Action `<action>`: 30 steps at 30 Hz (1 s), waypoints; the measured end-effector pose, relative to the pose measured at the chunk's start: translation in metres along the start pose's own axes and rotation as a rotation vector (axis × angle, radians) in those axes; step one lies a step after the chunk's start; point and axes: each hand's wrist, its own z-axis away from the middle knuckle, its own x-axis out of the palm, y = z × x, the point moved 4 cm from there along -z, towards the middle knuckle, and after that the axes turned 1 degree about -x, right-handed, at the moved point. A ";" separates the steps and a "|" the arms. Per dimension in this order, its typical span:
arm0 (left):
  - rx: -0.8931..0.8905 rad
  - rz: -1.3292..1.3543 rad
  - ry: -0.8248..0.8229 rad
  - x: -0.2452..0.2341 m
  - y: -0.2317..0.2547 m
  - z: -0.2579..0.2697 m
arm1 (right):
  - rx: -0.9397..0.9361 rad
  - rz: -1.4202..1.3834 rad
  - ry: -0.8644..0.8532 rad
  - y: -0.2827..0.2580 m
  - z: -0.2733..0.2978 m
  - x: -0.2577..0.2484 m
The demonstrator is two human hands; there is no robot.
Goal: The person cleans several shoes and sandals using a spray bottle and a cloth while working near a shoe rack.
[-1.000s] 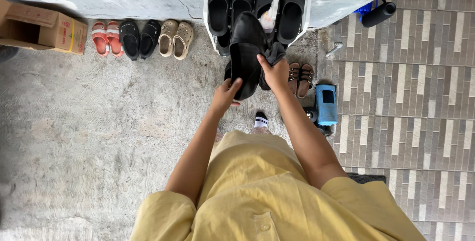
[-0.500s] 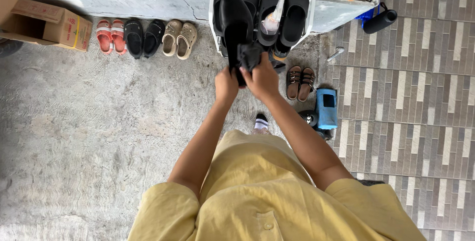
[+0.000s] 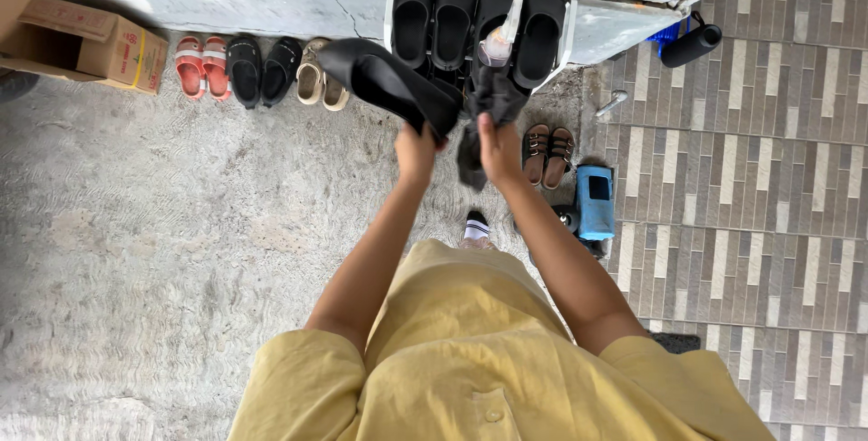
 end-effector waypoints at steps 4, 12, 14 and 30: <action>0.039 -0.154 0.120 0.021 -0.025 0.001 | -0.220 0.143 0.051 -0.014 0.022 0.030; -0.057 -0.050 0.019 0.010 -0.012 0.010 | -0.273 0.103 -0.127 0.030 0.044 0.052; -0.117 0.052 -0.011 0.010 -0.013 0.006 | -0.303 0.211 -0.166 0.034 0.044 0.052; 0.069 -0.087 0.018 -0.017 -0.001 -0.003 | 0.109 0.028 -0.022 0.070 -0.006 -0.008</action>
